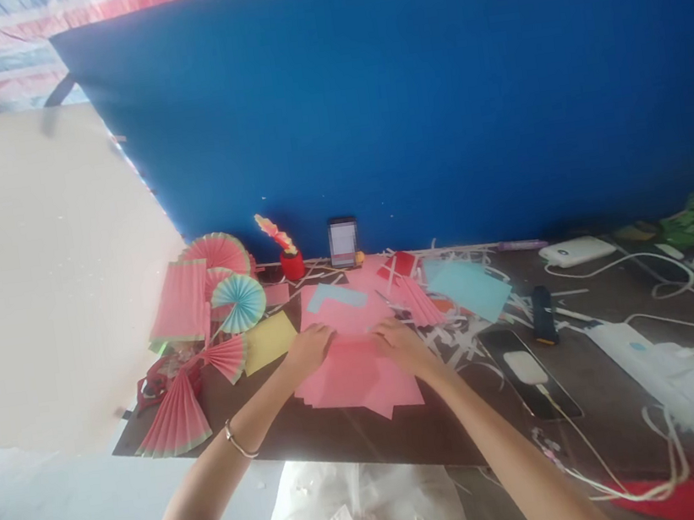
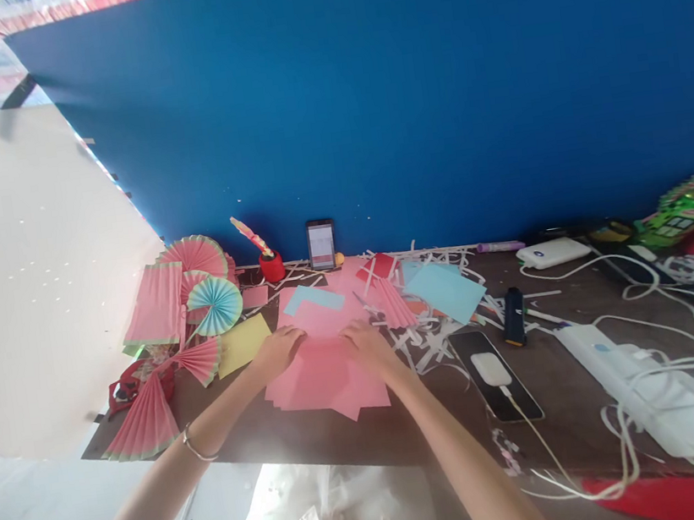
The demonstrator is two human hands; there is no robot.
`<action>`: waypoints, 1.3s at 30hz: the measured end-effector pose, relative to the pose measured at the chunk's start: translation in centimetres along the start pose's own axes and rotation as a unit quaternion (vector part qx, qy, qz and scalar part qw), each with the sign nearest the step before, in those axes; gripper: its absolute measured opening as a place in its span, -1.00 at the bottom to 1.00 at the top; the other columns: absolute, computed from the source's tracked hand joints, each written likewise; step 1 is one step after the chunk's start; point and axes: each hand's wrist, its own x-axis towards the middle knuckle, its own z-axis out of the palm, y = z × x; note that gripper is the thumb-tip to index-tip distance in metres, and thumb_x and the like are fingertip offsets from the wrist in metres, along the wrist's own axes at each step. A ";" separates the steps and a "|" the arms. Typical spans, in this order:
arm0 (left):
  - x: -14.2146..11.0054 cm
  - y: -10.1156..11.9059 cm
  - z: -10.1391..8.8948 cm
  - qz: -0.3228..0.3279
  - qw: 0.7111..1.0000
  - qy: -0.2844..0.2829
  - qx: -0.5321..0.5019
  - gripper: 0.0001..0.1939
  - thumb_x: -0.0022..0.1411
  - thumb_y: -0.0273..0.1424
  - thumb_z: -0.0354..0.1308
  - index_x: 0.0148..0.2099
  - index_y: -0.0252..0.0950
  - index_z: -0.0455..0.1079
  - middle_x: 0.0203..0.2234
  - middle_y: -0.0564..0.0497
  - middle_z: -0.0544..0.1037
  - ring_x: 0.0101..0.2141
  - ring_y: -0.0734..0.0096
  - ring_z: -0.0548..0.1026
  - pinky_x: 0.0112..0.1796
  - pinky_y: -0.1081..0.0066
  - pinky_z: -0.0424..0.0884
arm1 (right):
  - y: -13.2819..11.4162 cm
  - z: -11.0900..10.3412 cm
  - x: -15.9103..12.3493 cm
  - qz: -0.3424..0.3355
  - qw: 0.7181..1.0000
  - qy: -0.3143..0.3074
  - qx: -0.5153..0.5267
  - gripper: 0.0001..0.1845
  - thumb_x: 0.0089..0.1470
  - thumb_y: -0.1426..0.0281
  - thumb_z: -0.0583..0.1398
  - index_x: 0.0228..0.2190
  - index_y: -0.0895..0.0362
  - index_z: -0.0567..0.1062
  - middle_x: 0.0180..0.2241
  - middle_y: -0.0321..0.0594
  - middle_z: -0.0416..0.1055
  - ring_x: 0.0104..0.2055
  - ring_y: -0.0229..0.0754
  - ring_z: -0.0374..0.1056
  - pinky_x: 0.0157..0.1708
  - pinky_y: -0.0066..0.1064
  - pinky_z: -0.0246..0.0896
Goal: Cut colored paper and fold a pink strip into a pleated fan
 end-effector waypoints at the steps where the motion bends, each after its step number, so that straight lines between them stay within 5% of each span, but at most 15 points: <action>1: 0.2 -0.2 -1.2 0.013 0.997 -0.022 -0.072 -0.70 0.29 -0.41 -0.19 -0.14 -0.29 0.38 -0.20 -0.06 0.48 -0.17 0.35 0.41 -0.18 0.40 0.32 | 0.1 -1.1 0.3 0.019 0.998 -0.027 0.057 -0.72 0.11 0.37 0.00 -0.36 0.14 0.49 -0.29 -0.16 0.43 -0.24 -0.15 0.31 -0.22 -0.32 0.20; 5: 1.3 -1.3 -4.1 0.013 0.964 -0.091 -0.251 -0.68 0.19 -0.22 -0.01 -0.16 -0.28 0.45 -0.18 -0.02 0.52 -0.19 0.36 0.44 -0.20 0.49 0.33 | 0.3 -4.4 1.3 0.070 0.979 -0.105 0.162 -0.68 0.01 0.19 0.10 -0.38 0.13 0.52 -0.32 -0.16 0.47 -0.31 -0.14 0.34 -0.30 -0.34 0.23; 10: 2.4 -2.8 -2.2 -0.004 0.958 -0.110 -0.264 -0.70 0.08 -0.28 0.11 -0.19 -0.34 0.48 -0.26 -0.08 0.55 -0.27 0.34 0.47 -0.24 0.44 0.37 | 1.3 -3.5 2.2 0.062 0.977 -0.135 0.151 -0.75 -0.07 0.27 0.13 -0.47 0.17 0.53 -0.37 -0.16 0.49 -0.31 -0.11 0.35 -0.29 -0.32 0.22; 17: 2.5 -4.0 1.4 0.043 0.976 -0.093 -0.193 -0.73 0.10 -0.52 0.02 -0.17 -0.33 0.46 -0.25 -0.07 0.55 -0.23 0.39 0.45 -0.10 0.37 0.32 | 3.1 0.5 2.0 0.014 0.992 -0.109 0.055 -0.79 -0.02 0.39 0.07 -0.49 0.22 0.47 -0.44 -0.18 0.45 -0.40 -0.20 0.32 -0.38 -0.41 0.16; 27: 1.8 -5.3 2.9 0.137 0.987 -0.076 -0.030 -0.66 0.19 -0.56 -0.10 -0.04 -0.27 0.36 -0.14 -0.03 0.48 -0.12 0.41 0.39 -0.06 0.38 0.27 | 3.4 1.2 1.3 -0.032 0.993 -0.101 -0.060 -0.78 0.07 0.46 0.00 -0.46 0.17 0.44 -0.39 -0.19 0.36 -0.36 -0.23 0.28 -0.36 -0.44 0.11; 33: 1.0 -5.1 3.1 0.202 0.970 -0.093 0.101 -0.68 0.18 -0.63 -0.12 -0.06 -0.36 0.32 -0.20 -0.09 0.44 -0.14 0.36 0.37 -0.15 0.40 0.30 | 3.1 1.7 0.4 -0.087 0.978 -0.109 -0.154 -0.78 0.07 0.58 0.01 -0.45 0.20 0.43 -0.38 -0.13 0.34 -0.31 -0.19 0.26 -0.27 -0.39 0.08; 39: 0.3 -3.8 3.3 0.173 0.961 -0.125 0.173 -0.74 0.22 -0.58 -0.14 -0.17 -0.41 0.36 -0.23 -0.13 0.42 -0.19 0.28 0.36 -0.28 0.39 0.32 | 2.9 2.7 -0.5 -0.153 0.942 -0.086 -0.286 -0.72 0.04 0.67 -0.02 -0.48 0.21 0.43 -0.38 -0.12 0.34 -0.32 -0.15 0.24 -0.26 -0.34 0.06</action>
